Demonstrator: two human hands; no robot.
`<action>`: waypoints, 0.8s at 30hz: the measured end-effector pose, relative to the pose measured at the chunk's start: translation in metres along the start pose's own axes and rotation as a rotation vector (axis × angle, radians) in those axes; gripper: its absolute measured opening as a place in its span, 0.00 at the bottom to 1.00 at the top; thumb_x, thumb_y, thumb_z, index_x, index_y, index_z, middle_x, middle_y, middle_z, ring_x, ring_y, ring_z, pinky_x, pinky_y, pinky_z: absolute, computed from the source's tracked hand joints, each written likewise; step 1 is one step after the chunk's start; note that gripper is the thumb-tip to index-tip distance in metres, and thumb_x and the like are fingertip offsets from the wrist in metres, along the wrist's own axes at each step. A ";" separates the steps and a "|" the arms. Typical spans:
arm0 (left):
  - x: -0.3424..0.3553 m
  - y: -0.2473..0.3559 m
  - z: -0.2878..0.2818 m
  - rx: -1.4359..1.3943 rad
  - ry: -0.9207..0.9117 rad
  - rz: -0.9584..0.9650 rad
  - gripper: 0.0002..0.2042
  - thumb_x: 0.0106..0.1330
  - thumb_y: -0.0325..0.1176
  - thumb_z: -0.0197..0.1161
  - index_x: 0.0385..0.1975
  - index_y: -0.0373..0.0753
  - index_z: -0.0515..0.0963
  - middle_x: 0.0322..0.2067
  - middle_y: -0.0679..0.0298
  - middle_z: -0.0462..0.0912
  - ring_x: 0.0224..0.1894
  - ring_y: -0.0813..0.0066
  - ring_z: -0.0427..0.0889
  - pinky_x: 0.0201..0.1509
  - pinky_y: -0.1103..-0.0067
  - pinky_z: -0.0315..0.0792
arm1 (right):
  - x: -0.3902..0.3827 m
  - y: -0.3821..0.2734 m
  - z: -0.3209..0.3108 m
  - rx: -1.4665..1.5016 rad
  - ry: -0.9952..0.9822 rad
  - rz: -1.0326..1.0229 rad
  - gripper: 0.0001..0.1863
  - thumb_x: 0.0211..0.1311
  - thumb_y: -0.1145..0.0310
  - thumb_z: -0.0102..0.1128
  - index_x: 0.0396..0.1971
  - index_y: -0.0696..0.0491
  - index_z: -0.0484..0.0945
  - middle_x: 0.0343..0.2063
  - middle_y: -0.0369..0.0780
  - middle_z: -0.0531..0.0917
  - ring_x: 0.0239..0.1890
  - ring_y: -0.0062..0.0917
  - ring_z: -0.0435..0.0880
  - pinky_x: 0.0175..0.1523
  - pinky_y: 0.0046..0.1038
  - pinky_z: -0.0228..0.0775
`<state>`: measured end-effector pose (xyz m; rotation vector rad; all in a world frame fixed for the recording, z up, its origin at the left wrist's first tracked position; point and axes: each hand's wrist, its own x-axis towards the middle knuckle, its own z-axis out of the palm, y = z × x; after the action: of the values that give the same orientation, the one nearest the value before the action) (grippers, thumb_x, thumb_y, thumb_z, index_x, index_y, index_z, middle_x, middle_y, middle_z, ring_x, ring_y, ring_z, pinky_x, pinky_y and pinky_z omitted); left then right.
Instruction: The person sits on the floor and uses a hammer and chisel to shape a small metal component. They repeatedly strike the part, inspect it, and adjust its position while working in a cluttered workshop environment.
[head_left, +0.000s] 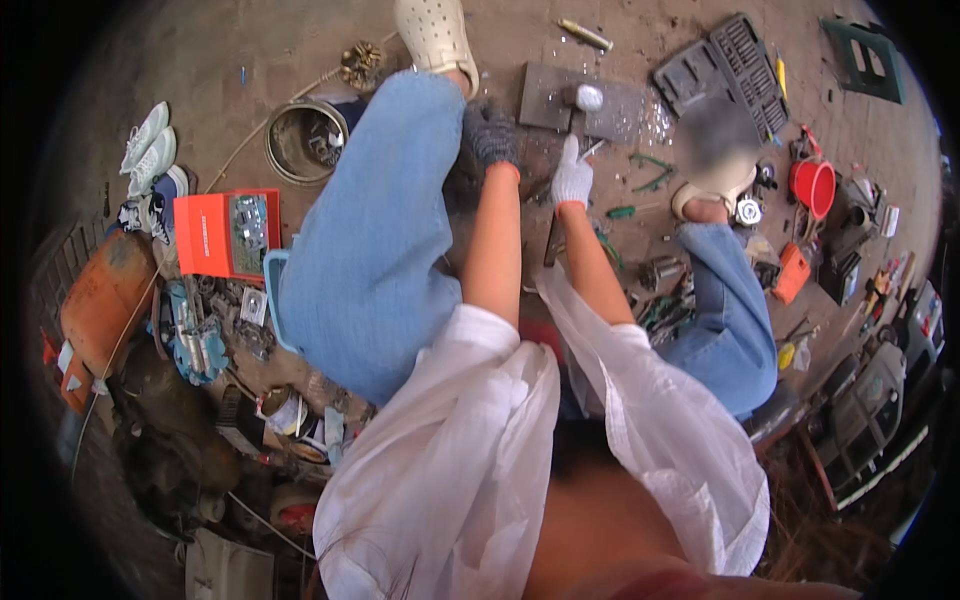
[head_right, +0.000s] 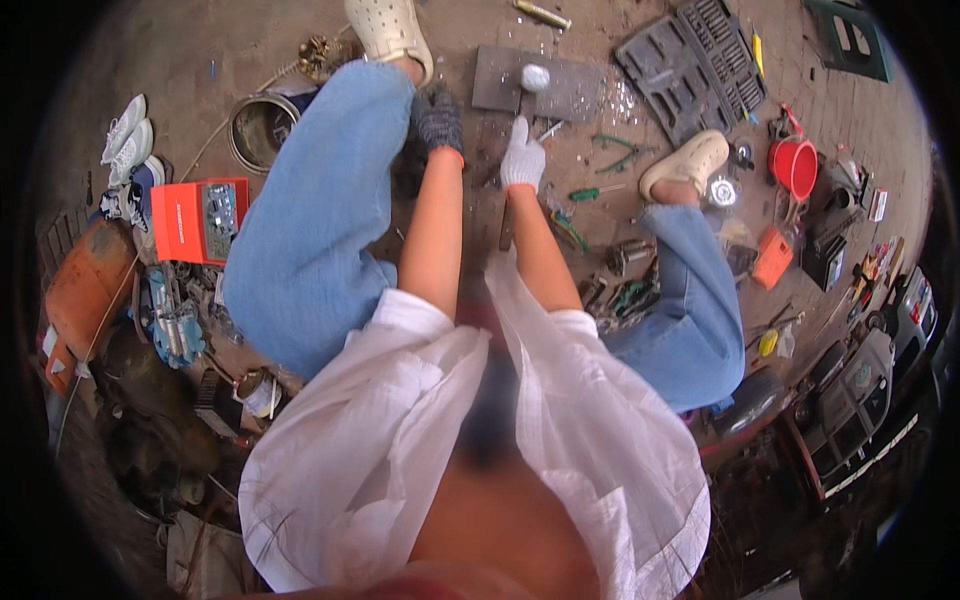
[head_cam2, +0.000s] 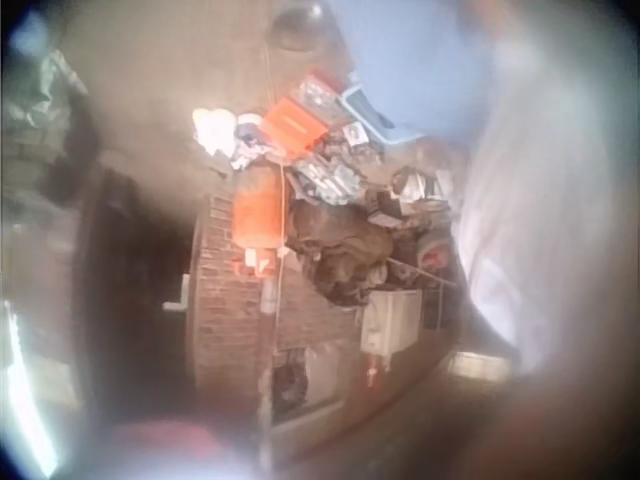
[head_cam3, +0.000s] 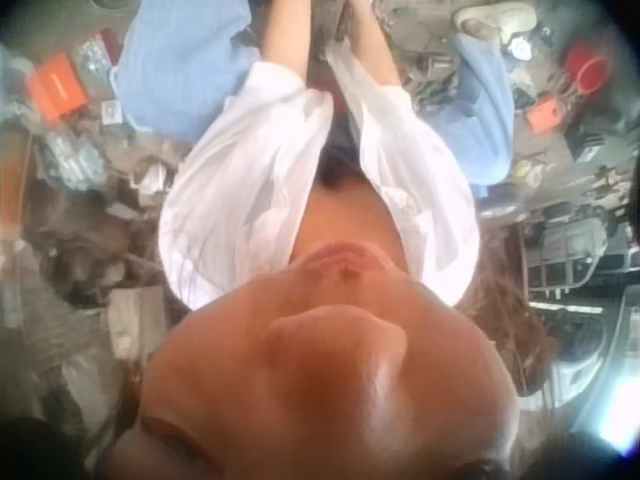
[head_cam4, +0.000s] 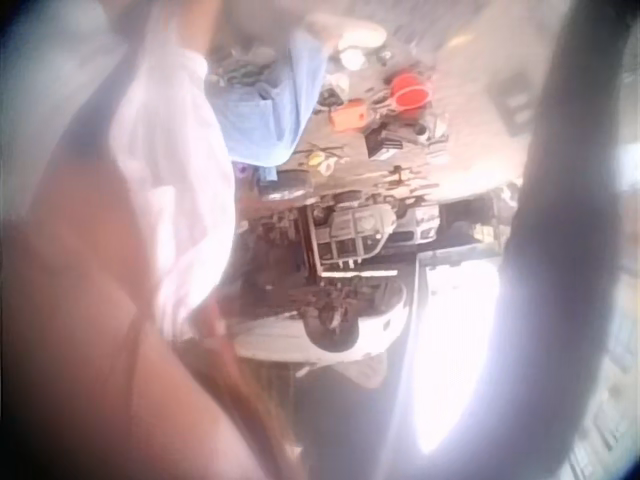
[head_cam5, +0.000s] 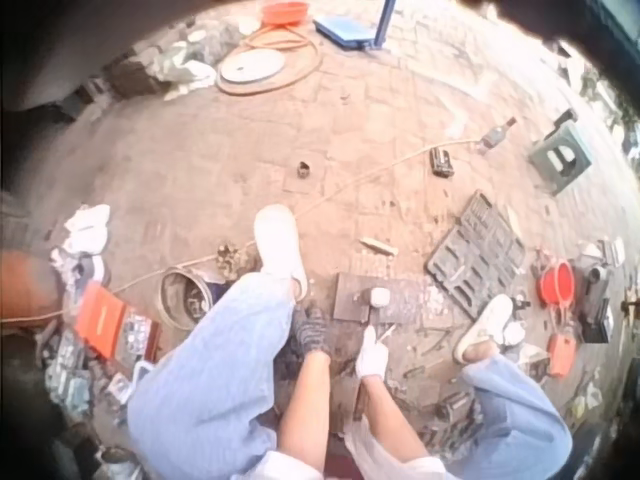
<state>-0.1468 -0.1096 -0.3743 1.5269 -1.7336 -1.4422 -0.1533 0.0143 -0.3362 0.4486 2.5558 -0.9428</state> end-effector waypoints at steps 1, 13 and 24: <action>0.001 0.003 -0.002 0.012 -0.034 0.026 0.11 0.52 0.28 0.54 0.34 0.31 0.72 0.31 0.51 0.76 0.35 0.64 0.75 0.43 0.74 0.67 | 0.005 -0.004 -0.002 -0.046 -0.090 0.069 0.38 0.55 0.40 0.37 0.24 0.68 0.75 0.28 0.60 0.74 0.36 0.51 0.73 0.41 0.40 0.61; -0.017 -0.033 0.008 0.012 -0.120 -0.104 0.12 0.53 0.28 0.54 0.35 0.29 0.71 0.32 0.53 0.77 0.31 0.66 0.76 0.39 0.75 0.69 | -0.002 -0.052 -0.105 0.353 -0.053 -0.194 0.22 0.60 0.60 0.42 0.11 0.57 0.68 0.07 0.39 0.68 0.10 0.23 0.66 0.15 0.24 0.55; -0.013 -0.011 0.005 0.056 -0.107 -0.035 0.11 0.54 0.29 0.53 0.34 0.29 0.72 0.32 0.51 0.76 0.35 0.63 0.74 0.44 0.73 0.66 | 0.019 0.005 -0.025 0.126 0.063 0.172 0.40 0.59 0.41 0.31 0.26 0.71 0.73 0.28 0.60 0.74 0.37 0.51 0.73 0.43 0.39 0.59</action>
<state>-0.1416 -0.0946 -0.3819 1.5419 -1.8317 -1.5304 -0.1742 0.0377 -0.3295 0.7319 2.4739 -1.0440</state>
